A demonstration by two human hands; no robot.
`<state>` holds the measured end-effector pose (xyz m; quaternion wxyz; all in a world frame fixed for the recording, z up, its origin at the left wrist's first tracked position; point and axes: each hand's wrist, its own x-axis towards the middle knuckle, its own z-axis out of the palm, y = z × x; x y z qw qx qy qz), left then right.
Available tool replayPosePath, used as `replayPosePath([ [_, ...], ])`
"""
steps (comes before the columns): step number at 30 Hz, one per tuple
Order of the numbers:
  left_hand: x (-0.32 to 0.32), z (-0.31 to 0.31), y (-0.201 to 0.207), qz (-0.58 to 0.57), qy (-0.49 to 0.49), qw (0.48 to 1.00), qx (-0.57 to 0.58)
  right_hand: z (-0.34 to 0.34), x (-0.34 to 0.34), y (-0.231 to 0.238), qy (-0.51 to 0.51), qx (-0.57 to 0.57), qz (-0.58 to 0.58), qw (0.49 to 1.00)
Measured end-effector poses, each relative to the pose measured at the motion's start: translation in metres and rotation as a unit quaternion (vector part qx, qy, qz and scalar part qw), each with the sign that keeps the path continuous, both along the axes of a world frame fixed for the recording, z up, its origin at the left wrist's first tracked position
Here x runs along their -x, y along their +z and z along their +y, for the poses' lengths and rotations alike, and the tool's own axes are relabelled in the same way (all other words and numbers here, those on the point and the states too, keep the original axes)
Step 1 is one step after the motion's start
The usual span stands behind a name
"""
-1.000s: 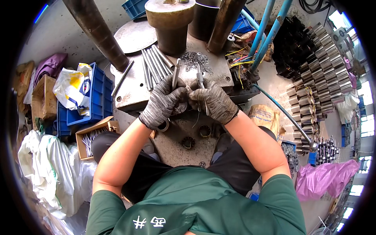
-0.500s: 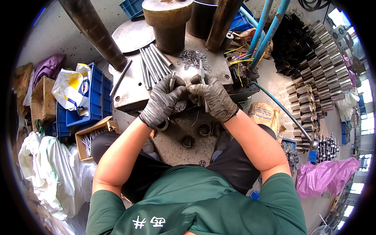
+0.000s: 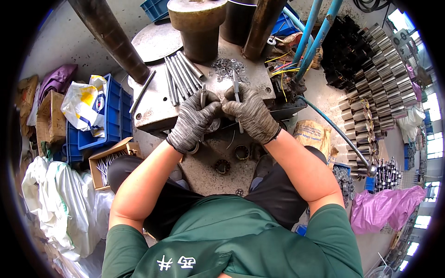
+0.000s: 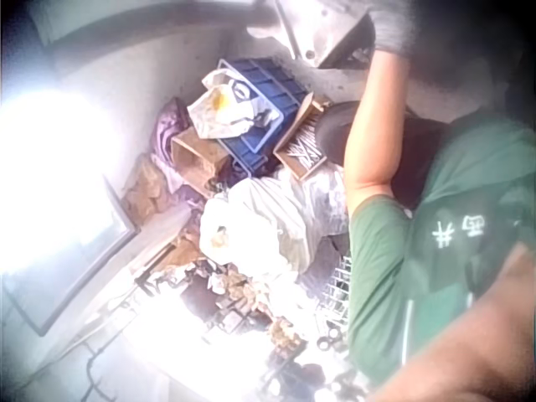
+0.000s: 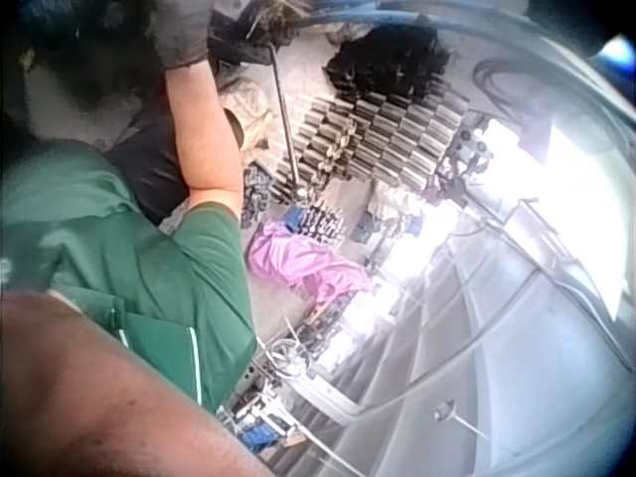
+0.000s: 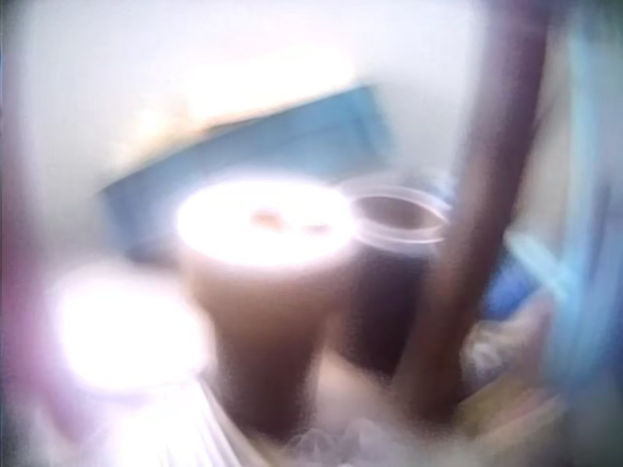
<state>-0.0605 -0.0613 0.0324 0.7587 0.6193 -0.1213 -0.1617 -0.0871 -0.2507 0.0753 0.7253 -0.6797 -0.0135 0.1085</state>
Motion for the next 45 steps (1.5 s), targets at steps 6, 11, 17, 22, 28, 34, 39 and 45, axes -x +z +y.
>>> replayPosePath([
  [6, 0.001, 0.0, 0.005, 0.004, 0.012, 1.0, -0.008, 0.002, -0.001, -0.005, -0.007, 0.064, -0.078, 0.995],
  [11, 0.003, 0.001, 0.008, 0.02, -0.01, 1.0, -0.016, -0.003, -0.002, -0.005, 0.005, 0.07, -0.087, 0.994],
  [17, 0.002, -0.002, 0.002, -0.08, 0.057, 0.994, -0.042, -0.007, -0.004, -0.01, -0.005, 0.122, -0.039, 0.992],
  [22, -0.003, 0.008, 0.029, 0.079, 0.041, 0.996, 0.008, -0.026, -0.024, -0.015, -0.028, 0.426, -0.182, 0.886],
  [28, -0.005, 0.019, 0.025, 0.151, 0.003, 0.987, 0.049, -0.057, -0.062, -0.037, -0.093, 0.534, -0.208, 0.814],
  [34, -0.005, 0.022, 0.032, 0.229, 0.052, 0.962, 0.135, -0.074, -0.056, -0.026, -0.201, -0.154, 0.055, 0.966],
  [39, -0.013, 0.033, 0.022, 0.275, 0.027, 0.952, 0.135, -0.024, -0.016, 0.021, 0.01, 0.15, 0.003, 0.989],
  [45, -0.008, 0.033, 0.028, 0.296, 0.054, 0.941, 0.153, -0.007, 0.0, 0.02, -0.002, 0.499, -0.398, 0.77],
])
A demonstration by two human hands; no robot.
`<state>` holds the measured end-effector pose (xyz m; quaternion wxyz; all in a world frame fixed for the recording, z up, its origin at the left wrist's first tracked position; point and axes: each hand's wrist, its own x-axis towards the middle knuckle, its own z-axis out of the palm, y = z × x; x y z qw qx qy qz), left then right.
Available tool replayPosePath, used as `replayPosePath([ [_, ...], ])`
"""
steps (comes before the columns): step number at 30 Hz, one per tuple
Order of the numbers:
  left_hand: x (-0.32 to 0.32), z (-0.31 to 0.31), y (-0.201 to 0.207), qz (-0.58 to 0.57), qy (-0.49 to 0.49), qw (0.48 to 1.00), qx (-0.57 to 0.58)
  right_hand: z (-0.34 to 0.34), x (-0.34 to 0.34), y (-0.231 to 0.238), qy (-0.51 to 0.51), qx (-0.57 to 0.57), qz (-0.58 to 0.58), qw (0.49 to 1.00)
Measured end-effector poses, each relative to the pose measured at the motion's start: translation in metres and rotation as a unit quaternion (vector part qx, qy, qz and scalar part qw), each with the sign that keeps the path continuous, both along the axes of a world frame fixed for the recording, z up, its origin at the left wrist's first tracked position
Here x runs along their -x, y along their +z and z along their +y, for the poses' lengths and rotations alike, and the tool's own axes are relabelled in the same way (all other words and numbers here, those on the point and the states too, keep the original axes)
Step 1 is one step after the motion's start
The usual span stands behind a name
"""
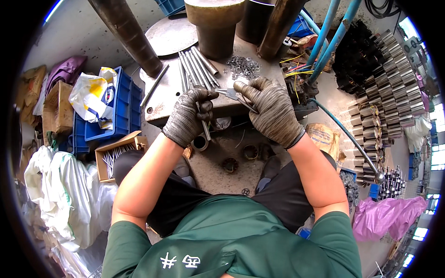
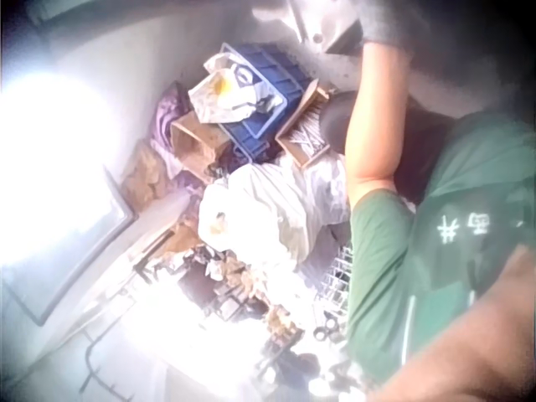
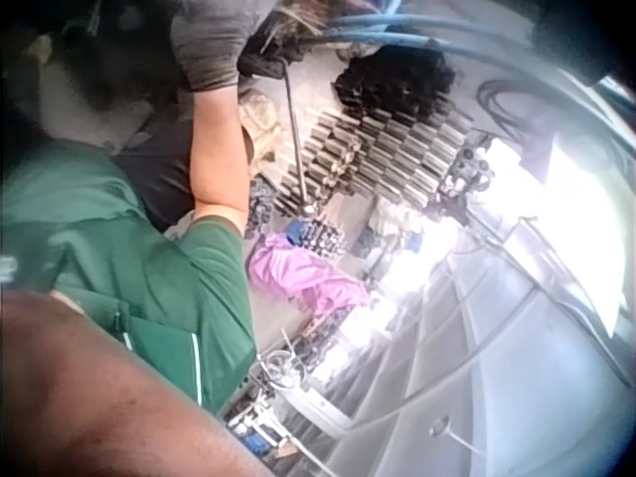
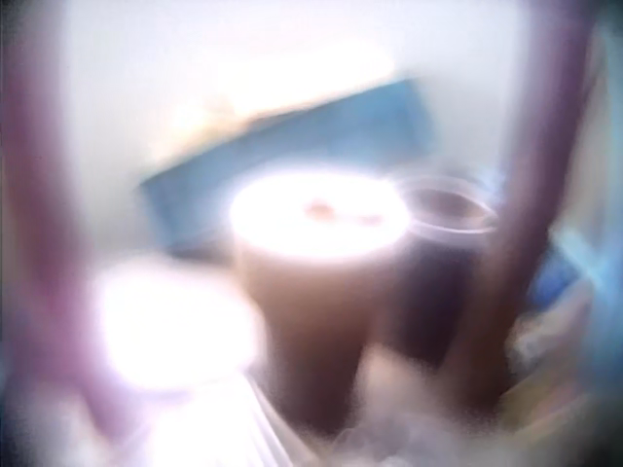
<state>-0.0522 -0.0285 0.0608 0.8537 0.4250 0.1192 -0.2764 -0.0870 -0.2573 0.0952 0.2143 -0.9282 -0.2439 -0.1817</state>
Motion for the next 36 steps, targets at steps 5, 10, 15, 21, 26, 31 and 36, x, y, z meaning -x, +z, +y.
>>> replayPosePath([
  [5, -0.002, -0.002, -0.009, -0.016, 0.021, 1.0, 0.014, 0.001, -0.003, -0.003, 0.009, 0.039, -0.048, 0.998],
  [10, -0.004, 0.002, -0.015, -0.023, 0.001, 0.999, 0.044, 0.002, -0.001, 0.003, 0.003, 0.057, -0.05, 0.997],
  [15, -0.004, -0.002, -0.014, -0.036, 0.01, 0.999, 0.015, 0.0, 0.001, 0.003, 0.0, 0.058, -0.027, 0.998],
  [21, -0.003, 0.001, -0.019, -0.097, 0.01, 0.995, -0.029, -0.001, 0.001, -0.001, 0.008, 0.021, 0.002, 1.0],
  [26, 0.006, -0.002, -0.004, -0.242, 0.005, 0.95, -0.197, -0.005, 0.006, 0.006, -0.019, -0.066, 0.096, 0.993],
  [31, 0.013, -0.001, 0.0, -0.293, -0.035, 0.923, -0.249, -0.016, 0.005, 0.007, 0.005, -0.101, 0.166, 0.981],
  [36, 0.013, 0.0, -0.001, -0.407, -0.072, 0.834, -0.366, -0.021, 0.004, 0.007, 0.059, -0.117, 0.207, 0.97],
])
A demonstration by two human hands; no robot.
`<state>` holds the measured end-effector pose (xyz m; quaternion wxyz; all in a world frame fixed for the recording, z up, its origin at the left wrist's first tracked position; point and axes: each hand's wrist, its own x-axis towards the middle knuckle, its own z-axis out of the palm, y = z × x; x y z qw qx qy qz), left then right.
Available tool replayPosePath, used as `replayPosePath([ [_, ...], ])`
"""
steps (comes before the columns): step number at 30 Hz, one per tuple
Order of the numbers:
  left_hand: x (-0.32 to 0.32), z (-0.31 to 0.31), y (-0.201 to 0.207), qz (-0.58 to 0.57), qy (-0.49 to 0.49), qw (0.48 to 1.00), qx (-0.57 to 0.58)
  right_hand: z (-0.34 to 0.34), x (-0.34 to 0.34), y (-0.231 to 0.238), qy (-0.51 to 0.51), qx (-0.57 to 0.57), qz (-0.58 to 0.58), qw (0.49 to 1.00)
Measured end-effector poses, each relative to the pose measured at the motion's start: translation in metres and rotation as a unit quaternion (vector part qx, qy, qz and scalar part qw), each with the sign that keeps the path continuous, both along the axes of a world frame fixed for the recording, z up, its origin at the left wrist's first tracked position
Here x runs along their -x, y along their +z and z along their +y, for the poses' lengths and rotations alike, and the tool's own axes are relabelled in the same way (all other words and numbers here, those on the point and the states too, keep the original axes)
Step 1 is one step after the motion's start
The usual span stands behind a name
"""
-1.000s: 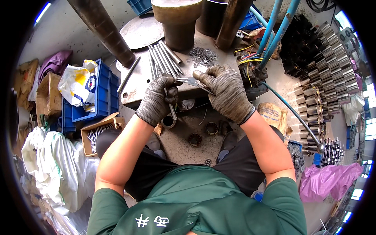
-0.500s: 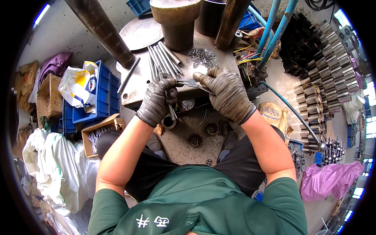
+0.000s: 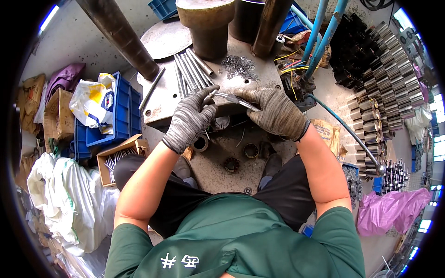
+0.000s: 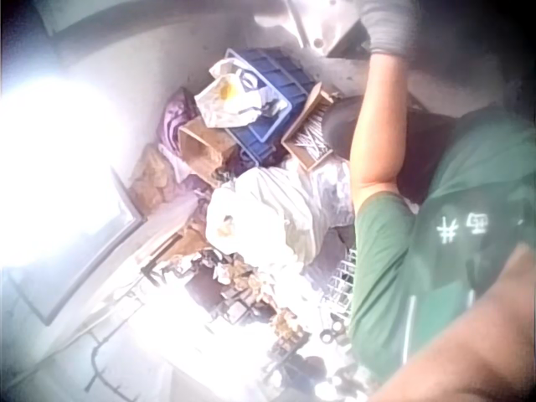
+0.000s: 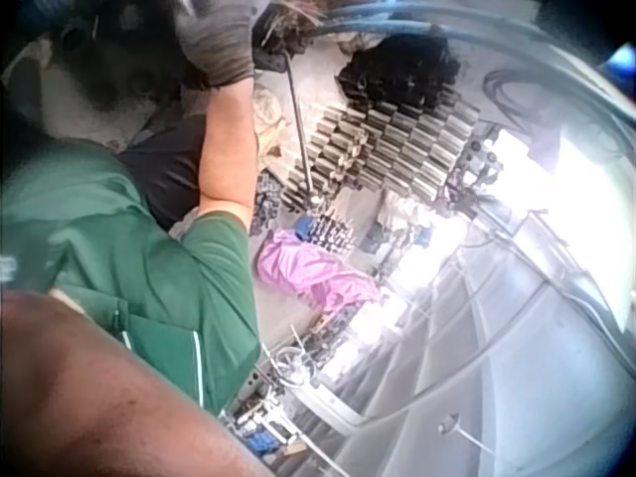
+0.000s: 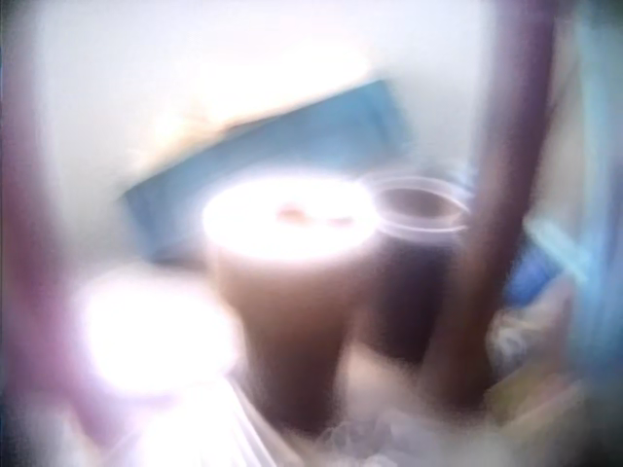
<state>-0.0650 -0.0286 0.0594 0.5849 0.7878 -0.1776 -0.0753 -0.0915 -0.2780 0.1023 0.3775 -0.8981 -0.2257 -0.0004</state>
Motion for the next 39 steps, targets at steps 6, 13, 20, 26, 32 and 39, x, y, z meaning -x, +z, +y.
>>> replayPosePath([
  [6, 0.001, 0.001, 0.009, 0.047, 0.016, 0.998, -0.037, -0.01, 0.002, 0.003, -0.032, -0.021, 0.032, 0.999],
  [13, -0.004, 0.004, -0.001, -0.091, -0.009, 0.982, -0.163, -0.007, 0.004, 0.004, 0.023, 0.03, -0.009, 0.999],
  [20, -0.005, -0.005, -0.014, -0.009, -0.089, 0.989, -0.121, -0.001, 0.008, 0.001, 0.074, 0.105, 0.041, 0.991],
  [26, 0.001, 0.001, 0.02, 0.197, -0.092, 0.974, 0.056, -0.016, -0.002, -0.011, 0.056, -0.077, 0.187, 0.978],
  [32, -0.002, 0.019, 0.011, 0.232, -0.101, 0.962, 0.102, -0.029, -0.008, 0.002, -0.015, -0.161, 0.242, 0.957],
  [39, 0.002, 0.014, -0.001, 0.236, -0.1, 0.954, 0.156, -0.008, -0.002, -0.004, 0.145, -0.016, 0.088, 0.985],
])
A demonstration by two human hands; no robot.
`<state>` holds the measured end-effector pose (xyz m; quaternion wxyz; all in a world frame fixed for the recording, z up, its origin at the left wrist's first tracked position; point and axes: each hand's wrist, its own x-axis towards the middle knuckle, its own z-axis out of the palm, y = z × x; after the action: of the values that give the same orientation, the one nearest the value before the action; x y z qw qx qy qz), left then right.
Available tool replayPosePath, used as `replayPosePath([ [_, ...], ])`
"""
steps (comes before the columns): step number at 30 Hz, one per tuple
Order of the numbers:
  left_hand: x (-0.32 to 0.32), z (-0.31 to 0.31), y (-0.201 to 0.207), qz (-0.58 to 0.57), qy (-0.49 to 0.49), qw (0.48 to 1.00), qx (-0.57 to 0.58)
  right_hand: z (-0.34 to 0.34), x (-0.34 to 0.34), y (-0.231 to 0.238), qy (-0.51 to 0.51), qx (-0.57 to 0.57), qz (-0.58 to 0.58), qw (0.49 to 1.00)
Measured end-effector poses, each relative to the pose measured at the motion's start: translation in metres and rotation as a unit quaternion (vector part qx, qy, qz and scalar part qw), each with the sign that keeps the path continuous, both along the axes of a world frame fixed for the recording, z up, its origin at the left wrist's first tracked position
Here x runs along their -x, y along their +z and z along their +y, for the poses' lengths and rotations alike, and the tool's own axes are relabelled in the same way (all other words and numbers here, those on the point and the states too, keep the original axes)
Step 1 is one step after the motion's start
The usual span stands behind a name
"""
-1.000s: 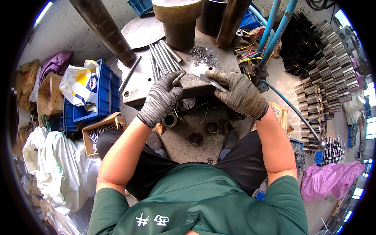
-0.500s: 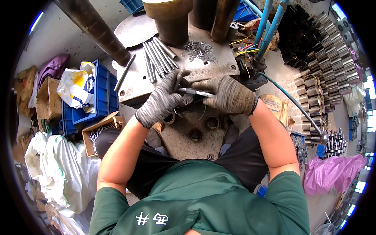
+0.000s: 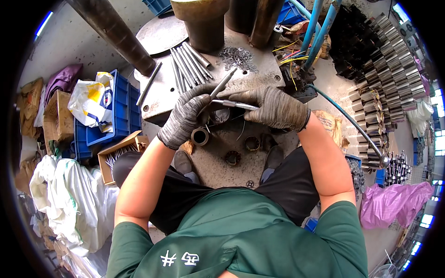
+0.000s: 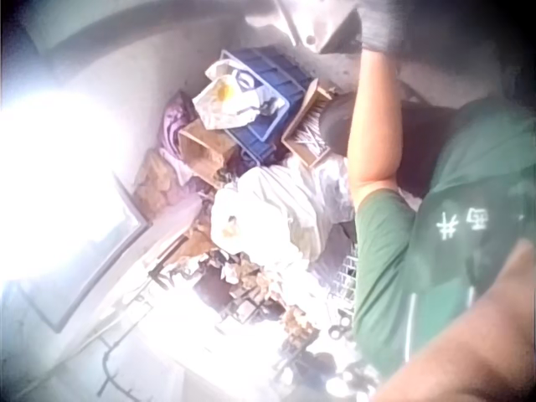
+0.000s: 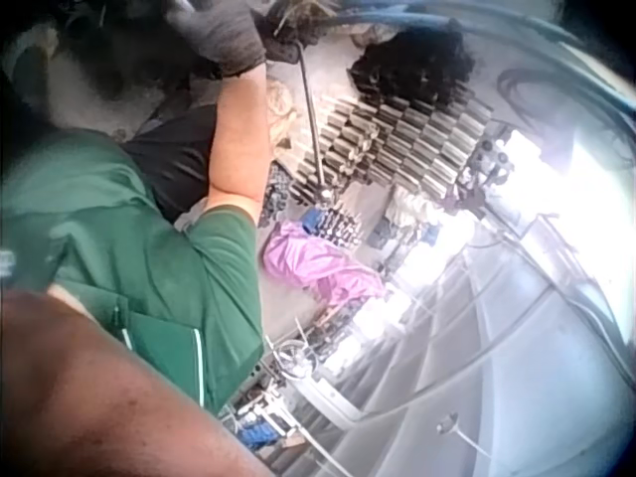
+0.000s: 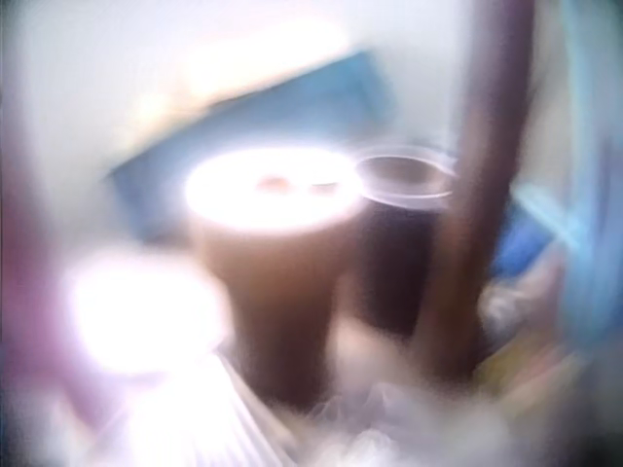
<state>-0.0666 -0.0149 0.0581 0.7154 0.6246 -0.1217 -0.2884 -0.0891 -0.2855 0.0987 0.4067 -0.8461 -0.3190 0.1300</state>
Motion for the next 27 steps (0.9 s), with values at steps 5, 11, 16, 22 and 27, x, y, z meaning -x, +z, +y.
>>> replayPosePath([
  [5, 0.007, -0.011, 0.012, 0.01, 0.067, 0.998, 0.014, 0.002, 0.002, 0.0, -0.015, 0.011, 0.061, 0.998],
  [11, 0.001, -0.01, 0.006, 0.098, 0.074, 0.992, 0.038, -0.003, 0.002, -0.004, -0.033, 0.02, 0.072, 0.997],
  [16, -0.003, -0.009, -0.003, 0.165, 0.062, 0.977, 0.12, -0.003, 0.001, -0.008, -0.02, -0.008, 0.058, 0.998],
  [22, 0.001, -0.01, 0.001, 0.188, 0.091, 0.966, 0.15, 0.0, 0.002, 0.002, -0.03, 0.025, 0.106, 0.994],
  [27, 0.004, -0.013, 0.004, 0.205, 0.117, 0.96, 0.151, -0.004, 0.001, -0.019, -0.019, 0.006, 0.061, 0.998],
])
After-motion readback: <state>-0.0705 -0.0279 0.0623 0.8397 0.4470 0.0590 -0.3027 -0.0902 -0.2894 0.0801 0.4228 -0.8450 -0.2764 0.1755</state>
